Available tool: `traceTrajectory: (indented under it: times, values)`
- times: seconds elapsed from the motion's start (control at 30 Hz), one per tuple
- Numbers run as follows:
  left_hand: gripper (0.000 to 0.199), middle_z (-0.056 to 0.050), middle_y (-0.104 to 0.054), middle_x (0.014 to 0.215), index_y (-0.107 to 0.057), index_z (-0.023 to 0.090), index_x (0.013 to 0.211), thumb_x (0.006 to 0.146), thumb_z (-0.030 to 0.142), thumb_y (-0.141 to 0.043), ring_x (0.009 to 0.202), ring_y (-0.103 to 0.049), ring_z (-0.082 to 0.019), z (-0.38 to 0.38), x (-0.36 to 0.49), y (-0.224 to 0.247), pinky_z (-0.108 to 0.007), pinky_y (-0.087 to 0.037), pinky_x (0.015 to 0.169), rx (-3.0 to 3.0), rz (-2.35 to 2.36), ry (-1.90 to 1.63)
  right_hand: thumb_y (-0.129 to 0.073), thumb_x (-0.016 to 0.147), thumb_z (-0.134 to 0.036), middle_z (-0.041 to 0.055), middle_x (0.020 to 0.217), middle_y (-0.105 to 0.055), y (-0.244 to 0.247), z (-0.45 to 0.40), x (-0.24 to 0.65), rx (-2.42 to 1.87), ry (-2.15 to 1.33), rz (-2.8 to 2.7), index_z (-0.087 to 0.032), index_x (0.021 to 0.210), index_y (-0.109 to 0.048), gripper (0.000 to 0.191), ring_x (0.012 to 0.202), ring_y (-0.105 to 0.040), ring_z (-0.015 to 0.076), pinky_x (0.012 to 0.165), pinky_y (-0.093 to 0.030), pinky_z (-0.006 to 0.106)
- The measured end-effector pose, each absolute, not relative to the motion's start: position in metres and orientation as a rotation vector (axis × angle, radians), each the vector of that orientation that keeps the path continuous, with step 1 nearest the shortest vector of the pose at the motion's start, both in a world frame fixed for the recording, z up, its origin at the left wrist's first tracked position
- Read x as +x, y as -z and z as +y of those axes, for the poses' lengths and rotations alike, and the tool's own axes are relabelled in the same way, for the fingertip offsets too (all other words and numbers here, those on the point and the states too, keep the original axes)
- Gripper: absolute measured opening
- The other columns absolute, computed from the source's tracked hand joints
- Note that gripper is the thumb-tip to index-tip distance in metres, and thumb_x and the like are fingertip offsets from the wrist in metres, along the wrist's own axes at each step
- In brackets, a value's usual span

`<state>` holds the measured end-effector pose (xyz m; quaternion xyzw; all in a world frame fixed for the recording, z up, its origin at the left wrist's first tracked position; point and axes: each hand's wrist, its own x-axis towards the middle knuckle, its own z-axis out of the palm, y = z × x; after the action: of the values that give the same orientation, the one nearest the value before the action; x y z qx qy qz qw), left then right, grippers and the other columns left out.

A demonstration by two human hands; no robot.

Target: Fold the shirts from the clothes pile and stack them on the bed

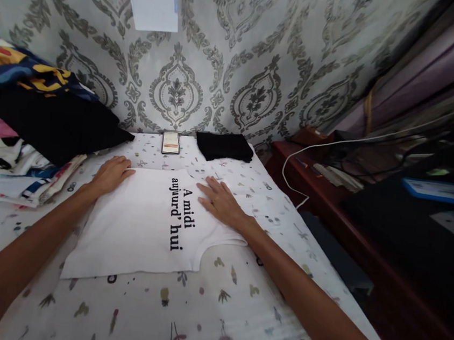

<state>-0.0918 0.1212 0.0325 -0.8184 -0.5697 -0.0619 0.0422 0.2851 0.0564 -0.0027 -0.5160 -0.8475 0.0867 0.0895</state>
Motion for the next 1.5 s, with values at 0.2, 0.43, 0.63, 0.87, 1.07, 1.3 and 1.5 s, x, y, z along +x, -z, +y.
traceTrajectory:
  times: [0.2, 0.43, 0.63, 0.87, 1.07, 1.3, 1.5]
  values:
    - [0.039, -0.009, -0.069, 0.093, -0.060, 0.022, 0.097, 0.092, 0.053, -0.038, 0.089, -0.063, -0.027, 0.136, -0.117, -0.034, -0.033, -0.043, 0.074, -2.535, -1.890, 0.001, -0.035, 0.103, -0.048, 0.0132, 0.163, -0.029, -0.016, 0.067, 0.259, -1.444, -0.235, -2.566, -0.017, 0.147, -0.047, 0.055, 0.153, -0.020, 0.0260, 0.123, -0.017, 0.051]
    - [0.030, -0.010, -0.069, 0.098, -0.061, 0.020, 0.096, 0.092, 0.040, -0.039, 0.094, -0.064, -0.028, 0.134, -0.145, -0.049, -0.036, -0.045, 0.081, -2.374, -2.041, -0.096, -0.037, 0.103, -0.046, 0.0135, 0.163, -0.027, -0.013, 0.095, 0.206, -1.352, -0.352, -2.680, -0.014, 0.153, -0.037, 0.059, 0.153, -0.019, 0.0259, 0.124, -0.017, 0.049]
    - [0.053, -0.021, -0.048, 0.148, -0.043, 0.007, 0.141, 0.098, 0.036, -0.034, 0.138, -0.043, -0.031, 0.076, -0.065, -0.023, -0.043, -0.033, 0.113, -2.478, -1.841, 0.227, -0.034, 0.104, -0.047, 0.0125, 0.164, -0.027, 0.002, 0.098, 0.203, -1.341, -0.245, -2.644, -0.020, 0.153, -0.038, 0.056, 0.153, -0.019, 0.0265, 0.122, -0.017, 0.053]
    - [0.074, -0.016, -0.021, 0.165, -0.029, 0.009, 0.155, 0.098, 0.057, -0.026, 0.154, -0.014, -0.029, 0.060, -0.058, 0.001, -0.053, -0.015, 0.123, -2.486, -2.079, 0.058, -0.032, 0.103, -0.055, 0.0096, 0.165, -0.025, 0.004, 0.098, 0.206, -1.347, -0.249, -2.650, -0.025, 0.154, -0.036, 0.059, 0.153, -0.017, 0.0244, 0.123, -0.015, 0.052]
    - [0.077, -0.014, -0.016, 0.166, -0.024, 0.009, 0.157, 0.099, 0.057, -0.016, 0.154, -0.013, -0.029, 0.066, -0.106, -0.004, -0.055, -0.017, 0.122, -2.348, -2.199, 0.045, -0.034, 0.103, -0.055, 0.0085, 0.164, -0.027, -0.003, 0.096, 0.208, -1.327, -0.278, -2.640, -0.026, 0.153, -0.037, 0.058, 0.153, -0.019, 0.0239, 0.123, -0.017, 0.051]
    - [0.077, -0.014, -0.019, 0.165, -0.027, 0.009, 0.157, 0.097, 0.057, -0.017, 0.154, -0.015, -0.029, 0.065, -0.101, -0.004, -0.054, -0.020, 0.122, -2.314, -2.196, 0.018, -0.036, 0.104, -0.043, 0.0136, 0.162, -0.030, -0.016, 0.060, 0.186, -1.416, -0.223, -2.573, -0.014, 0.151, -0.040, 0.055, 0.153, -0.019, 0.0262, 0.123, -0.014, 0.053]
    - [0.077, -0.012, -0.021, 0.165, -0.028, 0.011, 0.157, 0.097, 0.058, -0.017, 0.154, -0.015, -0.029, 0.066, -0.103, -0.003, -0.053, -0.021, 0.122, -2.300, -2.197, 0.027, -0.032, 0.103, -0.052, 0.0123, 0.163, -0.029, -0.006, -0.004, 0.188, -1.352, -0.241, -2.618, -0.016, 0.154, -0.036, 0.062, 0.152, -0.021, 0.0240, 0.125, -0.019, 0.046]
